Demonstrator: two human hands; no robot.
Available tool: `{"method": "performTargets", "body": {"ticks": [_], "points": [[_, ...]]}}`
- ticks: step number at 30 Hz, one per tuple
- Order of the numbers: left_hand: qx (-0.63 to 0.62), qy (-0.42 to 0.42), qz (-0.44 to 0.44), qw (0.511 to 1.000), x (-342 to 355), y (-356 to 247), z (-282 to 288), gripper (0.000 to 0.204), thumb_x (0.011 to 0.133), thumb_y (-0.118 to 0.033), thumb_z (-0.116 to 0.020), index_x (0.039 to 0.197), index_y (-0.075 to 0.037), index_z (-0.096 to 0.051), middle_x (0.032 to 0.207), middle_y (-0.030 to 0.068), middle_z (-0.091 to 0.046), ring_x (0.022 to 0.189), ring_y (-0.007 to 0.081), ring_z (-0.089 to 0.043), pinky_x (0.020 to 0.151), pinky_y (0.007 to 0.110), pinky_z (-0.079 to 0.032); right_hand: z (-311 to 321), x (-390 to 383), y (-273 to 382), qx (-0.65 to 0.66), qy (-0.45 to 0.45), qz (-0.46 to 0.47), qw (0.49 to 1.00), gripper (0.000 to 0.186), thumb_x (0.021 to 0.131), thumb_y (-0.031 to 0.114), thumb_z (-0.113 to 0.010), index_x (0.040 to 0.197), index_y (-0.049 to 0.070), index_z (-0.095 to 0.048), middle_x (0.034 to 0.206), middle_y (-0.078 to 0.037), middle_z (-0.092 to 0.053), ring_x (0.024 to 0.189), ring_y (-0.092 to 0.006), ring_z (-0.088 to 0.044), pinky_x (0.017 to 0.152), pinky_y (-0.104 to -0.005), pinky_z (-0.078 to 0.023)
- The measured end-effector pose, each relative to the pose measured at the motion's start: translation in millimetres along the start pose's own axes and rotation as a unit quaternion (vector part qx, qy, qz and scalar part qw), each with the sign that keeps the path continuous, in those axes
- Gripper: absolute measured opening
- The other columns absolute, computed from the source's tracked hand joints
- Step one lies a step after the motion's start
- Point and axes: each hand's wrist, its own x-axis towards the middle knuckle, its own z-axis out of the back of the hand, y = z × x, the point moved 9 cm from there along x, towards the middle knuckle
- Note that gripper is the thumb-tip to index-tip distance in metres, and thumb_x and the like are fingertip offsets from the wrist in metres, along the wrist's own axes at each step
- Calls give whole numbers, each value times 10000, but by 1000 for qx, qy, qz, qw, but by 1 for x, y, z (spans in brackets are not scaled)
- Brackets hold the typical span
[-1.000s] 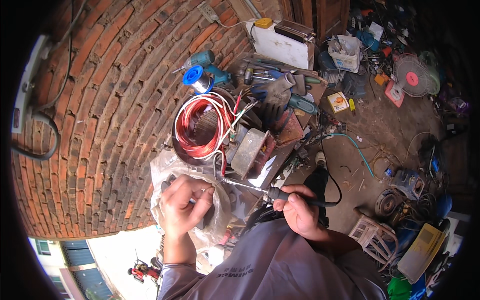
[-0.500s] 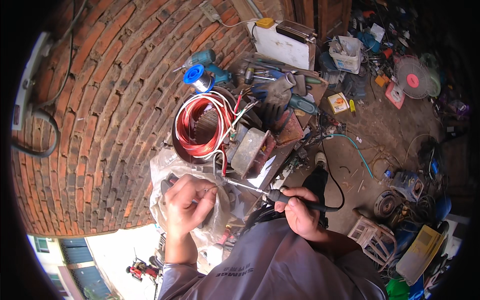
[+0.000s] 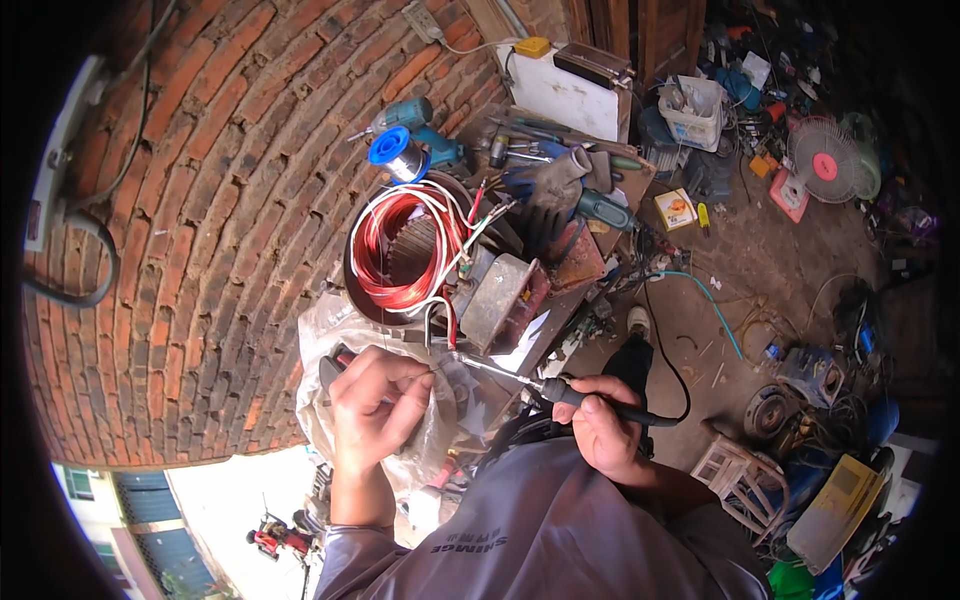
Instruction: The person uses a soldering iron to join wires on a motor stator. They hold the stator with one hand and apply the soldering iron with the other, moving between different wire connection points.
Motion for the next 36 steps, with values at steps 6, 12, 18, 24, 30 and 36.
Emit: {"method": "performTargets", "body": {"ticks": [6,12,18,24,30,36], "points": [[-41,-72,13,997,-12,13,16,105,860,43,-797,925,12,-720,906,87,-697,743,158,-632,645,259,-500,5,3,12,80,-21,32,996,269,1058,86,-569,1279,-58,-625,941,-176,-731,858,-231,-687,823,-369,-547],[-56,-150,64,985,-40,38,32,101,905,23,-774,966,22,-694,1093,108,-640,1055,219,-611,944,342,-492,25,14,32,93,-32,22,995,281,1072,139,-542,1284,-28,-621,923,-177,-724,834,-264,-674,839,-422,-551],[-126,-263,191,937,-86,54,28,86,933,15,-758,991,14,-694,1139,87,-623,1030,169,-576,942,301,-456,46,45,31,70,-38,-102,992,292,1072,234,-496,1258,88,-667,814,-72,-665,773,-203,-608,747,-412,-474],[-134,-328,209,911,-107,42,18,92,949,42,-745,1034,25,-714,1160,92,-625,1029,156,-608,890,277,-496,34,58,-8,184,4,-306,934,284,1064,256,-529,1240,107,-695,799,-62,-653,769,-188,-597,764,-386,-442],[-74,-345,226,908,-110,18,17,88,945,33,-754,1019,29,-707,1148,101,-644,1030,173,-615,884,285,-501,26,54,-49,288,-24,-408,866,267,1052,209,-569,1235,69,-704,837,-66,-700,787,-192,-641,807,-381,-500],[-64,-334,239,910,-105,9,15,95,944,21,-762,1020,24,-704,1146,105,-650,1044,181,-613,916,296,-491,21,49,-59,262,-14,-425,866,283,1055,246,-531,1232,92,-691,776,-60,-625,775,-186,-559,794,-370,-417]]}}
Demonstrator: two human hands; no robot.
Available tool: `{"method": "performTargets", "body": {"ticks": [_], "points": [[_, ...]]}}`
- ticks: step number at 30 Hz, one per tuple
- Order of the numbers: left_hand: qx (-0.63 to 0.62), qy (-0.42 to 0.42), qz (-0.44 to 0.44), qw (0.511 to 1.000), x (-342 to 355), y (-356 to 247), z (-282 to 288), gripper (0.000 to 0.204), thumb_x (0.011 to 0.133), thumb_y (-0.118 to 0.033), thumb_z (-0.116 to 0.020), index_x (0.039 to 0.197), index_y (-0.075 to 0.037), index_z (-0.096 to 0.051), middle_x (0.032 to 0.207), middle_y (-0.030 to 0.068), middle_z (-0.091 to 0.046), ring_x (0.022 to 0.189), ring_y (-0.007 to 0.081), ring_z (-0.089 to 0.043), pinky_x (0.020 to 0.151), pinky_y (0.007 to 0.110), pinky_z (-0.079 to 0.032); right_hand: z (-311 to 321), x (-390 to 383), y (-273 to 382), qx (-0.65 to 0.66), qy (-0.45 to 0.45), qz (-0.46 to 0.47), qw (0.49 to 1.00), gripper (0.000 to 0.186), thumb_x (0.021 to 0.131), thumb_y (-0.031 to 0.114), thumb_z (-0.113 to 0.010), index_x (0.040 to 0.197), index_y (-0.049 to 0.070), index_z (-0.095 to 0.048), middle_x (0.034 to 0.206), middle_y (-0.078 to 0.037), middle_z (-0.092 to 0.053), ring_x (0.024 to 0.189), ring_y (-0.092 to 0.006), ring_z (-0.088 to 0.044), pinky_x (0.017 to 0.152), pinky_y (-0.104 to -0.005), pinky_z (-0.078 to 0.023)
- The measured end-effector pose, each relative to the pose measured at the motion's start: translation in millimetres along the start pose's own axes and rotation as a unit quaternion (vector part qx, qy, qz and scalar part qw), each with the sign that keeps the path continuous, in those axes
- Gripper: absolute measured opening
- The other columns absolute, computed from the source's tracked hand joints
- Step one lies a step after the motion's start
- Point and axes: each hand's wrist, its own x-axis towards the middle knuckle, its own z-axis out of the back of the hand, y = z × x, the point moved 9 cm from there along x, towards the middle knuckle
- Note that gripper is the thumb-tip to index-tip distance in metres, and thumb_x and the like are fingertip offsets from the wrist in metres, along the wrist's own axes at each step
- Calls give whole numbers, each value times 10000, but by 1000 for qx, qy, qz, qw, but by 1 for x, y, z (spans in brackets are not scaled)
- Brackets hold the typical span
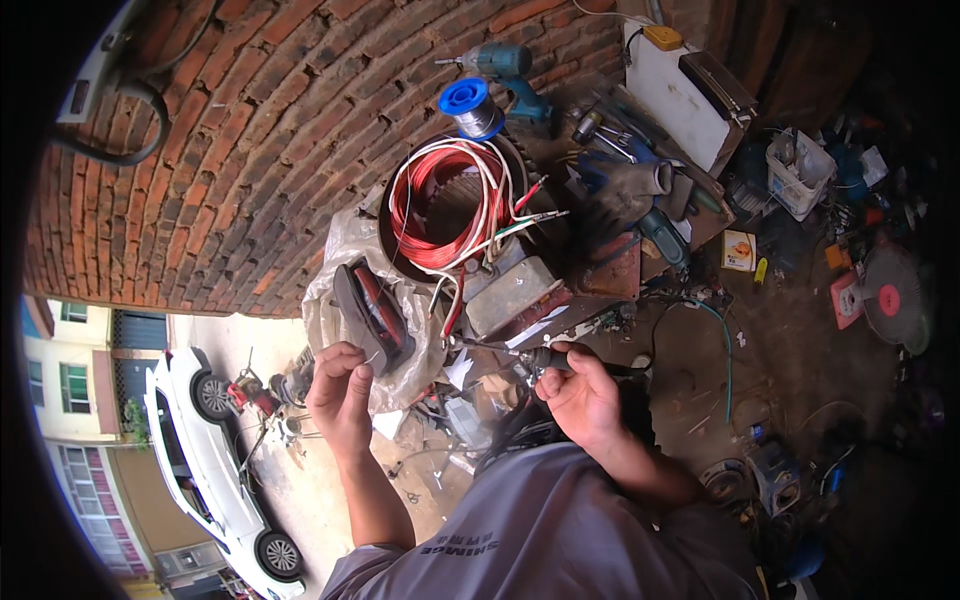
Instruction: The person uses a soldering iron to join wires on a motor stator. They hold the stator with one hand and apply the soldering iron with the other, moving between different wire connection points.
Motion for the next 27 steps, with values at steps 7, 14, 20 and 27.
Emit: {"method": "performTargets", "body": {"ticks": [7,14,20,27], "points": [[6,8,-4,1000,-1,0,-3,101,943,21,-761,1027,24,-705,1145,109,-651,1051,191,-611,938,302,-484,-10,-2,2,1,32,0,999,282,1056,233,-533,1231,84,-696,795,-63,-634,772,-189,-565,794,-377,-422],[3,-9,3,1000,-6,0,0,99,943,20,-762,1025,25,-708,1143,107,-651,1049,189,-609,940,304,-485,-20,-4,3,0,50,0,999,272,1056,218,-547,1227,85,-710,861,-24,-653,780,-178,-578,787,-379,-433],[3,-15,13,1000,-10,0,1,99,945,12,-764,1023,29,-705,1141,103,-649,1046,186,-609,941,302,-483,-13,-3,-2,-6,35,-16,999,286,1065,230,-542,1249,87,-708,854,-30,-655,788,-182,-584,805,-380,-448],[-1,-23,11,1000,-14,-2,1,99,946,7,-766,1021,30,-706,1141,102,-653,1053,187,-610,950,301,-481,-10,-7,-7,-22,15,-42,999,272,1066,221,-544,1234,80,-704,795,-62,-653,788,-194,-602,803,-386,-462]]}}
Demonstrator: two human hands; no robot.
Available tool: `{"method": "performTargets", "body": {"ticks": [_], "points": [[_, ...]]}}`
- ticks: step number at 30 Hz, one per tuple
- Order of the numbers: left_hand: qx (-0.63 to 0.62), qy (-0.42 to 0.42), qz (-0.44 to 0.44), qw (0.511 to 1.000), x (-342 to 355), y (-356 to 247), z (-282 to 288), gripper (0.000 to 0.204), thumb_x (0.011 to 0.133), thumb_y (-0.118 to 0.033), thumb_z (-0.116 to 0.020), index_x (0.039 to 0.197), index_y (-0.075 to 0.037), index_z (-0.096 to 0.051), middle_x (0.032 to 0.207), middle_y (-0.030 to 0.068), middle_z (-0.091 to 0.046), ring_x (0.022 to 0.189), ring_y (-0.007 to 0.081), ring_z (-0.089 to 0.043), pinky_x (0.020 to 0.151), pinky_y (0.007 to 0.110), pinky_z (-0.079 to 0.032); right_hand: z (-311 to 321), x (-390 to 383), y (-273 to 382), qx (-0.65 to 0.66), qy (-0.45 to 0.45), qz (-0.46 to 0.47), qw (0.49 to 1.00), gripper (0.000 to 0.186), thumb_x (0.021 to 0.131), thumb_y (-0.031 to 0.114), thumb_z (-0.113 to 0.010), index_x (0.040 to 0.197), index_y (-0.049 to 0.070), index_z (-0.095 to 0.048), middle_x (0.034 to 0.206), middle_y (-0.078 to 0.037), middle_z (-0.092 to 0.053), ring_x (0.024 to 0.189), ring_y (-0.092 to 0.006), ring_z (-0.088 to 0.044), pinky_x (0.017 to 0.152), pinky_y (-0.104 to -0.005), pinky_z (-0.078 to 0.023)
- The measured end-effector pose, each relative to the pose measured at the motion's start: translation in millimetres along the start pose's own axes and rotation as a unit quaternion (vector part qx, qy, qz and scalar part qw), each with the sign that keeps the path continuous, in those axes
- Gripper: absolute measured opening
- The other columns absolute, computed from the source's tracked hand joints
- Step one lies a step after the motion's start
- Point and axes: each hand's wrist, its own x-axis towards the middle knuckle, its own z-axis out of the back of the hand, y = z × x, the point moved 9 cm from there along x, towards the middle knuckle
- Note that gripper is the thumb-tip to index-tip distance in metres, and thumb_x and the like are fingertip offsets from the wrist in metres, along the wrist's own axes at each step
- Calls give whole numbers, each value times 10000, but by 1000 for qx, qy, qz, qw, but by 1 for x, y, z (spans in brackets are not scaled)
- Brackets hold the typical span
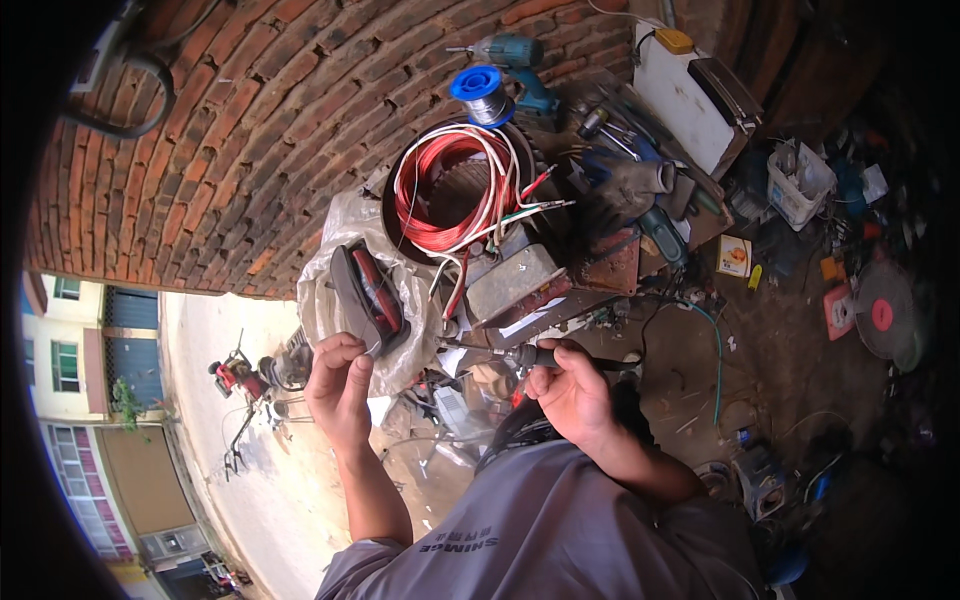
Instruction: The person uses a soldering iron to join wires on a motor stator. They hold the stator with one hand and apply the soldering iron with the other, moving between different wire connection points.
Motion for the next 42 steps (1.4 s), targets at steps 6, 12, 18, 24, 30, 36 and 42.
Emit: {"method": "performTargets", "body": {"ticks": [6,12,18,24,30,36,42], "points": [[12,-24,18,999,-11,6,4,86,945,10,-763,1013,27,-713,1145,102,-658,1064,186,-612,962,302,-477,15,-13,23,-84,-21,51,995,263,1068,193,-546,1241,59,-691,806,-83,-661,786,-200,-619,780,-392,-486],[3,-75,20,997,-33,7,-10,85,961,25,-747,1041,36,-720,1180,98,-630,1056,159,-606,890,269,-494,4,-34,69,-383,13,127,915,250,1047,92,-587,1247,-50,-636,894,-129,-704,832,-191,-663,789,-326,-529],[-29,-138,32,990,-58,2,-25,101,962,28,-748,1059,32,-722,1220,83,-604,989,104,-603,809,232,-506,28,-13,80,-532,43,140,834,264,1039,145,-666,1222,-45,-683,907,-92,-763,821,-130,-696,775,-275,-556],[-54,-172,44,983,-79,0,-32,110,957,-7,-771,1058,19,-738,1210,72,-608,988,103,-606,817,239,-506,34,24,54,-711,132,204,660,239,974,72,-709,1191,-25,-729,981,-156,-761,886,-220,-745,822,-325,-568],[-47,-182,43,981,-93,6,-31,104,948,-35,-784,1045,-5,-760,1170,81,-640,966,106,-610,748,231,-510,43,34,53,-724,130,232,637,225,960,49,-708,1166,-39,-732,1035,-183,-755,957,-287,-739,861,-367,-565],[-27,-181,35,982,-91,5,-30,107,946,-73,-796,1036,-17,-777,1146,72,-658,965,108,-615,753,244,-523,44,21,51,-740,148,259,602,256,957,69,-723,1188,-42,-730,1082,-183,-760,967,-296,-744,876,-370,-569],[-83,-194,51,976,-92,19,-34,114,944,-69,-798,1030,3,-775,1125,66,-665,947,110,-627,810,254,-527,51,3,62,-718,95,220,654,264,991,71,-706,1228,-45,-715,1071,-160,-766,950,-221,-731,861,-334,-566]]}}
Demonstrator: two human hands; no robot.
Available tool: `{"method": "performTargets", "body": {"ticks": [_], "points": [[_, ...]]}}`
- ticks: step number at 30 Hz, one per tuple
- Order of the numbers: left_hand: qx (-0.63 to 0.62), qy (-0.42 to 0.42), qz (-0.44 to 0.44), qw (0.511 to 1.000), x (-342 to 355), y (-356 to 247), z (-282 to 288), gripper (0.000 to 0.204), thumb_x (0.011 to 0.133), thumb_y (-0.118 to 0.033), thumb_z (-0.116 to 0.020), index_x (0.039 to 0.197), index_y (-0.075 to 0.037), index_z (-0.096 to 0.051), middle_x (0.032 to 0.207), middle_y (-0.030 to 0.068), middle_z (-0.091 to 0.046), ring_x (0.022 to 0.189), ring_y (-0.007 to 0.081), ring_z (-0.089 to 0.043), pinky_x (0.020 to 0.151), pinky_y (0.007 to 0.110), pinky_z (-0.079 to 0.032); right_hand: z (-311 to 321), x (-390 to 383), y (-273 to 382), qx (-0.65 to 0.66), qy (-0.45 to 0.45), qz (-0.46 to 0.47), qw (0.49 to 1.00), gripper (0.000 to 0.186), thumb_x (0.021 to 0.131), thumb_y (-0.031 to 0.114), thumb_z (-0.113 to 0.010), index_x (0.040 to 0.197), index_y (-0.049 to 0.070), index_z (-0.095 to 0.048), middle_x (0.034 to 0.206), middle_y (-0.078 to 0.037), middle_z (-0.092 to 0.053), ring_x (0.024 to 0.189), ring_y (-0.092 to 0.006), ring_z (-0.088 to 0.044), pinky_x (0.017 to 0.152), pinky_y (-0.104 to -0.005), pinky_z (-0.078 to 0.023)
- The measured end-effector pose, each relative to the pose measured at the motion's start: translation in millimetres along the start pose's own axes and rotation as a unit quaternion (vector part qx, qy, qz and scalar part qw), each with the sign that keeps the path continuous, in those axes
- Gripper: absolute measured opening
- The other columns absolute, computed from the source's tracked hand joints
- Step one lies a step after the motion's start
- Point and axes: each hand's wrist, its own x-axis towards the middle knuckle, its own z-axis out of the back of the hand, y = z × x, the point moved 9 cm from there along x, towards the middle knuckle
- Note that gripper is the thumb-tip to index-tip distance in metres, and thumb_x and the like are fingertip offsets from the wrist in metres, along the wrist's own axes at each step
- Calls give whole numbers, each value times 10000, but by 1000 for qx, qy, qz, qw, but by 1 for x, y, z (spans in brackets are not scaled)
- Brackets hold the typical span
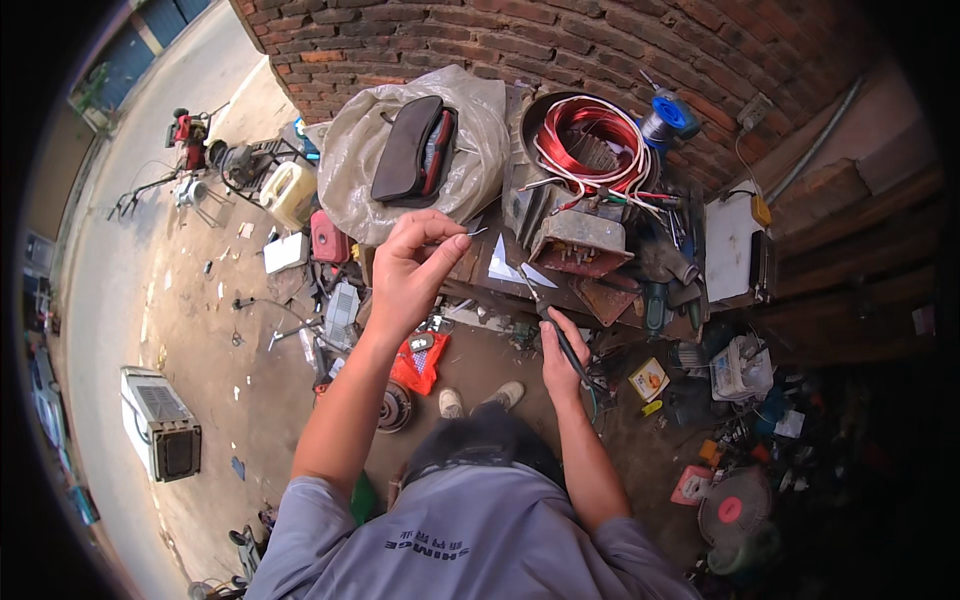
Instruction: The person uses a soldering iron to join wires on a motor stator. They hold the stator with one hand and apply the soldering iron with the other, moving between different wire connection points.
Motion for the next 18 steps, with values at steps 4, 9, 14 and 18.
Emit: {"method": "performTargets", "body": {"ticks": [4,9,14,18], "points": [[-34,0,-3,999,5,10,-10,133,947,-70,-797,1058,1,-776,1202,82,-677,1001,112,-637,840,256,-534,4,8,-9,-31,21,2,999,270,1002,87,-707,1243,-34,-723,1017,-111,-778,887,-136,-709,817,-295,-560],[-60,8,50,997,6,25,-15,142,974,-74,-778,1077,23,-766,1093,59,-753,957,107,-675,864,258,-542,43,10,17,116,4,-60,991,280,1001,102,-703,1239,-43,-719,954,-106,-780,839,-133,-713,786,-285,-567],[-89,65,64,992,1,30,-31,170,1041,-66,-679,1163,42,-724,1126,87,-770,1036,136,-708,932,295,-564,96,12,54,179,-1,-40,983,250,979,72,-650,1172,-76,-705,911,-136,-733,806,-172,-707,767,-310,-584],[-135,149,70,977,-3,31,-42,154,1041,-15,-639,1156,43,-725,1225,117,-732,1096,166,-694,952,313,-561,121,30,72,345,-26,-47,937,261,985,102,-581,1185,-40,-667,853,-109,-659,758,-203,-604,737,-359,-510]]}}
